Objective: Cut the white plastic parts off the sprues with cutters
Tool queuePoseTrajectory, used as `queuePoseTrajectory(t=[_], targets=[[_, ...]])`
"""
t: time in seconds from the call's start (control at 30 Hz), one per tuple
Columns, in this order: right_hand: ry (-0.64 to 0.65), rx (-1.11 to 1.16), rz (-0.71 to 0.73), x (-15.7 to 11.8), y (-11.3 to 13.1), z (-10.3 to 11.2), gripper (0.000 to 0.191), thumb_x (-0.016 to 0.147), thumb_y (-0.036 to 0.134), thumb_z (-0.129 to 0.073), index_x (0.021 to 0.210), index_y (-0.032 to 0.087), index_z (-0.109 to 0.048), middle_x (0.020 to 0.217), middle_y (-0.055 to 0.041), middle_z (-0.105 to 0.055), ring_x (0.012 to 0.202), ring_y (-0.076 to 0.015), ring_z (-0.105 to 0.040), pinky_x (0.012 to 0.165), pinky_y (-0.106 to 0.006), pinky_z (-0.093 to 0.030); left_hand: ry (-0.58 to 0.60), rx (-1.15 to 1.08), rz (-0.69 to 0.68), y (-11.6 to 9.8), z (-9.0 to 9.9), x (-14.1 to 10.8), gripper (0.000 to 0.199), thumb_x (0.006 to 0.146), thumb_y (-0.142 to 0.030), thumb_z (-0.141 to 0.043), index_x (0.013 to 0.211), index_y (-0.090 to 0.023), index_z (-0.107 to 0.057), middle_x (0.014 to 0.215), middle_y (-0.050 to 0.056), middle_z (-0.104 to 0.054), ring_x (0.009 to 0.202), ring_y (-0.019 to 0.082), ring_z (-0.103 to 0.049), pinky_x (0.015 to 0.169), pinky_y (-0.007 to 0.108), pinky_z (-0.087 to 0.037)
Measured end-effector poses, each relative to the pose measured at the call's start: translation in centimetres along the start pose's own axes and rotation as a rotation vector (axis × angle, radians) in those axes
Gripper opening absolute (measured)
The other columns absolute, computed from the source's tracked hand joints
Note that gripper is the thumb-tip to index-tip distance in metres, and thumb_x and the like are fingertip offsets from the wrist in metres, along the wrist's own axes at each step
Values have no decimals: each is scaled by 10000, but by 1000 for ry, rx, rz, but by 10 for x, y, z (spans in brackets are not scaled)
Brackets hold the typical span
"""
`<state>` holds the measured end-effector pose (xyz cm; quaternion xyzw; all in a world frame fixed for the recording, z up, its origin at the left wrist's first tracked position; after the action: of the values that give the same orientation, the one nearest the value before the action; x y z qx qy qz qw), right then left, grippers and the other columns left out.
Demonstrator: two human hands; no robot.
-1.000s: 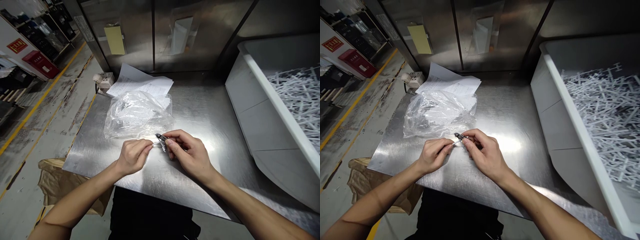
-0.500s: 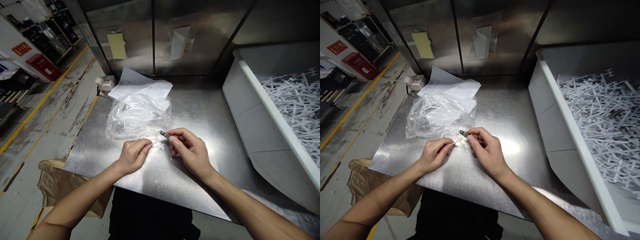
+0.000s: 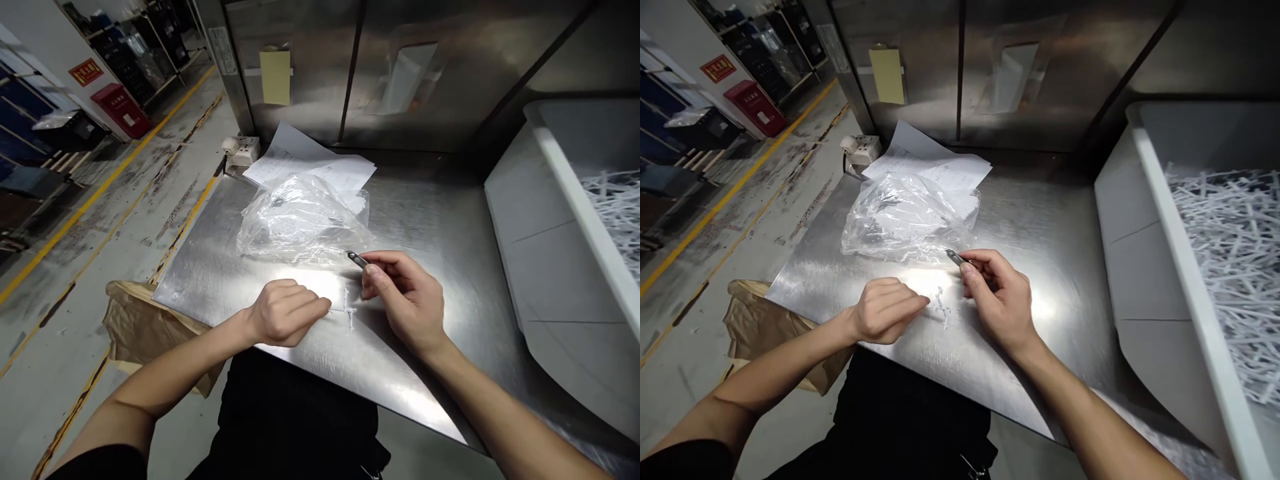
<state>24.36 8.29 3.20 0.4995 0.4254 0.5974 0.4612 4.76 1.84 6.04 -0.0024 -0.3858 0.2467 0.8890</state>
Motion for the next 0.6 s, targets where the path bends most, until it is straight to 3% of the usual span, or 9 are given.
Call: queuePoseTrajectory(t=[0.1, 0.23, 0.3, 0.37, 0.47, 0.53, 0.6], targets=[[-31, -7, 11, 0, 2, 4, 159, 1084, 365, -728, 1166, 239, -779, 795, -4, -730, 634, -185, -701, 637, -362, -610, 6, 48, 53, -7, 18, -19, 278, 1012, -101, -604, 1242, -201, -724, 847, 46, -825, 655, 188, -769, 599, 306, -552], [-66, -11, 11, 0, 4, 7, 142, 1064, 345, -749, 1158, 246, -789, 800, -4, -738, 635, -179, -701, 648, -356, -614, -68, 202, 257, -8, 77, -82, 258, 1008, -103, -648, 1220, -205, -752, 935, 78, -858, 786, 210, -831, 726, 312, -635], [-82, -4, 3, 1, 4, 8, 142, 1049, 334, -759, 1155, 246, -793, 794, 0, -734, 627, -174, -698, 641, -347, -609, -150, 380, 452, -8, 121, -132, 162, 997, -133, -718, 1131, -208, -772, 902, 63, -857, 790, 214, -834, 773, 313, -654], [-100, 16, -5, 1, 3, 8, 147, 1039, 330, -763, 1153, 244, -796, 784, 2, -730, 614, -171, -691, 625, -341, -598, -227, 593, 754, -7, 169, -190, 101, 1029, -247, -737, 1111, -203, -776, 890, 48, -849, 770, 216, -819, 787, 325, -652], [-137, 62, 7, 1, 3, 10, 157, 1044, 353, -759, 1152, 246, -799, 749, 2, -714, 591, -176, -669, 601, -347, -578, -295, 777, 1259, -10, 223, -280, 339, 1099, -466, -630, 1234, -183, -757, 961, 72, -842, 874, 260, -817, 847, 381, -639], [-162, 93, 37, 0, 4, 11, 169, 1056, 381, -753, 1156, 253, -799, 727, 1, -698, 583, -187, -655, 584, -356, -565, -180, 750, 1519, -6, 234, -326, 427, 1091, -539, -587, 1258, -184, -756, 1038, 93, -846, 951, 292, -814, 847, 395, -623], [-185, 121, 73, 1, 5, 13, 180, 1060, 400, -756, 1161, 257, -798, 718, 1, -687, 580, -193, -647, 569, -358, -552, 40, 724, 1657, 1, 232, -353, 463, 1069, -577, -575, 1219, -187, -773, 1129, 119, -843, 1046, 345, -799, 869, 433, -612]])
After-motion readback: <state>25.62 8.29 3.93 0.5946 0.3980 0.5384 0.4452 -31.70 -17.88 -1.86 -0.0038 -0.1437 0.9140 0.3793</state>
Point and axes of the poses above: each hand's wrist, its own x-axis towards the middle knuckle, its own z-axis out of the back of the hand, y = z × x, the point moved 8 cm from there along x, towards the middle knuckle
